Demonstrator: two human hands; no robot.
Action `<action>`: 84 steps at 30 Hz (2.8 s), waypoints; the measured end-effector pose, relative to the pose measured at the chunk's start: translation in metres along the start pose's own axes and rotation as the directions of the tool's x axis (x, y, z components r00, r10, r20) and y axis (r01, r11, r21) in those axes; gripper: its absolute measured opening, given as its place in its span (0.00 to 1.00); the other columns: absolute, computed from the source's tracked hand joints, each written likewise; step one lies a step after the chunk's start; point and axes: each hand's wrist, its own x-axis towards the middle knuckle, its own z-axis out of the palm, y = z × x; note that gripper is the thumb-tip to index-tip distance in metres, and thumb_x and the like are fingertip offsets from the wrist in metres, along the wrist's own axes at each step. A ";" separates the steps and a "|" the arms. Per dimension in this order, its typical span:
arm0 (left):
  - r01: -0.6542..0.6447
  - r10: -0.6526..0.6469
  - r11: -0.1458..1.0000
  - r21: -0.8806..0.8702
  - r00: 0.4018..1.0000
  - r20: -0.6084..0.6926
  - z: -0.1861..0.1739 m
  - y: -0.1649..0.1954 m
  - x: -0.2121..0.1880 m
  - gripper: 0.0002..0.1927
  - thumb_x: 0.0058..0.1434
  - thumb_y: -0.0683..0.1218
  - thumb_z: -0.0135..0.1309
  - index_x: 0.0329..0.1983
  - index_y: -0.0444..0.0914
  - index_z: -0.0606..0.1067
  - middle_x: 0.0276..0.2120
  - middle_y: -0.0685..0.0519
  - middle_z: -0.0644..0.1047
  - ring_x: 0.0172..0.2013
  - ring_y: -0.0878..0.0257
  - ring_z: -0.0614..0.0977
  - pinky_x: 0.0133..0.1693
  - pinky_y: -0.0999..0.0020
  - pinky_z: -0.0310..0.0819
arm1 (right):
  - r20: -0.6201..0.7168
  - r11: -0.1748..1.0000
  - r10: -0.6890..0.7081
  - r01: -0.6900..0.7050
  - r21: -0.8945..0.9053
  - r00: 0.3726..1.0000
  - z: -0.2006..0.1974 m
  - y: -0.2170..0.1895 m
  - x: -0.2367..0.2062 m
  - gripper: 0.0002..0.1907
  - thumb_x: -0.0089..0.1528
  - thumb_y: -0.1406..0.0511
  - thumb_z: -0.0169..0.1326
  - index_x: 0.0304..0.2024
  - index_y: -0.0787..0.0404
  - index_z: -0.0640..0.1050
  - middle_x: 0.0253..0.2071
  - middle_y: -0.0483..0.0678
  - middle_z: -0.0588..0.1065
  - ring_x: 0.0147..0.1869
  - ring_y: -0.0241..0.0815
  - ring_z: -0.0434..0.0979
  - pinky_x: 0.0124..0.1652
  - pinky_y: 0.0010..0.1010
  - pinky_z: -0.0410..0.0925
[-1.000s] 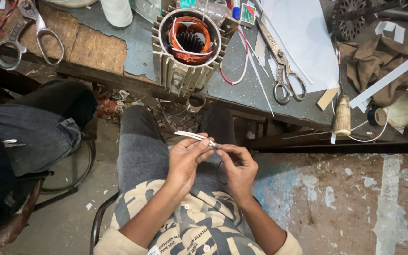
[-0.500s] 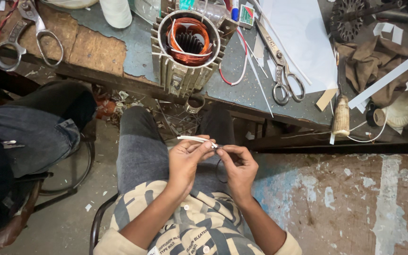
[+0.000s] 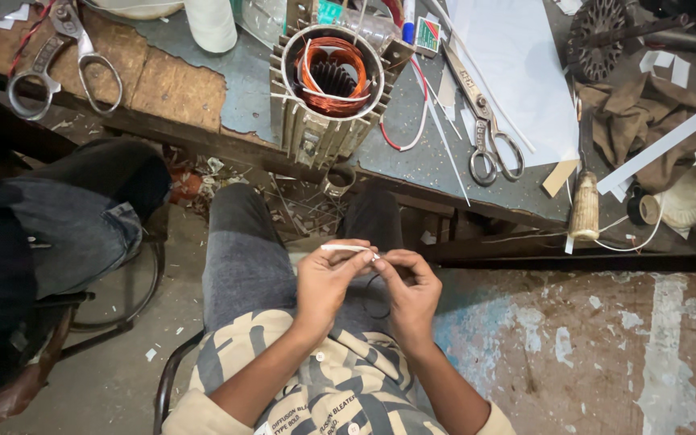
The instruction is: The person strips insulation from red wires using pliers, then cuts and strips white plastic tubing. They insert the prepared wires into the tubing and place the assembly into a motor stator on the workbench.
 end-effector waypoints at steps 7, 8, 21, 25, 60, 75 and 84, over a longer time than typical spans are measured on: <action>-0.027 0.023 0.998 0.053 0.997 0.079 -0.006 -0.005 0.004 0.11 0.61 0.36 0.61 0.47 0.28 0.79 0.38 0.46 0.84 0.38 0.65 0.86 0.42 0.73 0.82 | 0.119 0.979 0.039 -0.062 0.195 0.992 -0.012 0.017 0.005 0.09 0.58 0.79 0.63 0.37 0.67 0.77 0.39 0.46 0.74 0.40 0.34 0.77 0.41 0.26 0.74; -0.042 0.036 0.997 0.063 0.994 0.101 -0.007 -0.005 0.004 0.12 0.61 0.36 0.61 0.47 0.28 0.79 0.38 0.46 0.84 0.38 0.65 0.86 0.42 0.74 0.82 | 0.128 0.969 0.082 -0.109 0.222 0.988 -0.014 0.019 0.005 0.10 0.58 0.79 0.63 0.38 0.66 0.76 0.37 0.47 0.75 0.38 0.34 0.77 0.39 0.27 0.74; -0.038 0.038 0.998 0.056 0.999 0.013 -0.012 0.007 0.007 0.11 0.61 0.35 0.61 0.47 0.28 0.79 0.39 0.45 0.84 0.39 0.64 0.85 0.42 0.70 0.82 | 0.265 0.996 0.088 -0.091 -0.002 0.960 -0.008 0.012 0.010 0.27 0.58 0.76 0.62 0.56 0.63 0.66 0.44 0.44 0.75 0.47 0.32 0.77 0.48 0.23 0.72; -0.114 0.115 0.992 0.052 0.993 -0.030 -0.013 0.009 0.006 0.11 0.60 0.34 0.61 0.47 0.28 0.79 0.40 0.44 0.84 0.41 0.63 0.86 0.44 0.69 0.83 | 0.158 0.989 0.134 -0.123 -0.081 0.978 -0.008 0.011 0.005 0.13 0.61 0.75 0.61 0.49 0.68 0.76 0.41 0.48 0.79 0.42 0.34 0.81 0.43 0.25 0.75; -0.042 0.010 0.896 0.443 0.997 0.075 -0.017 0.007 0.030 0.07 0.53 0.40 0.67 0.34 0.31 0.85 0.28 0.51 0.86 0.30 0.67 0.85 0.35 0.71 0.80 | 0.608 0.948 0.300 -0.298 -0.108 0.735 -0.009 0.031 0.030 0.16 0.74 0.57 0.45 0.40 0.62 0.73 0.29 0.40 0.66 0.32 0.31 0.64 0.34 0.23 0.61; -0.030 0.035 0.832 0.554 0.999 0.000 -0.006 0.033 0.028 0.10 0.60 0.44 0.63 0.40 0.31 0.83 0.33 0.51 0.87 0.34 0.70 0.85 0.38 0.72 0.79 | 0.631 0.813 0.480 -0.579 -0.059 0.610 -0.020 0.036 0.046 0.16 0.72 0.55 0.43 0.41 0.61 0.70 0.24 0.41 0.62 0.26 0.33 0.62 0.28 0.29 0.70; -0.097 0.085 0.982 0.163 0.994 0.075 -0.018 0.024 0.037 0.11 0.73 0.40 0.51 0.52 0.28 0.77 0.39 0.47 0.84 0.40 0.65 0.84 0.43 0.72 0.78 | 0.656 0.778 0.529 -0.616 -0.121 0.539 -0.011 0.024 0.044 0.12 0.69 0.61 0.45 0.49 0.62 0.70 0.27 0.43 0.67 0.28 0.34 0.69 0.28 0.29 0.71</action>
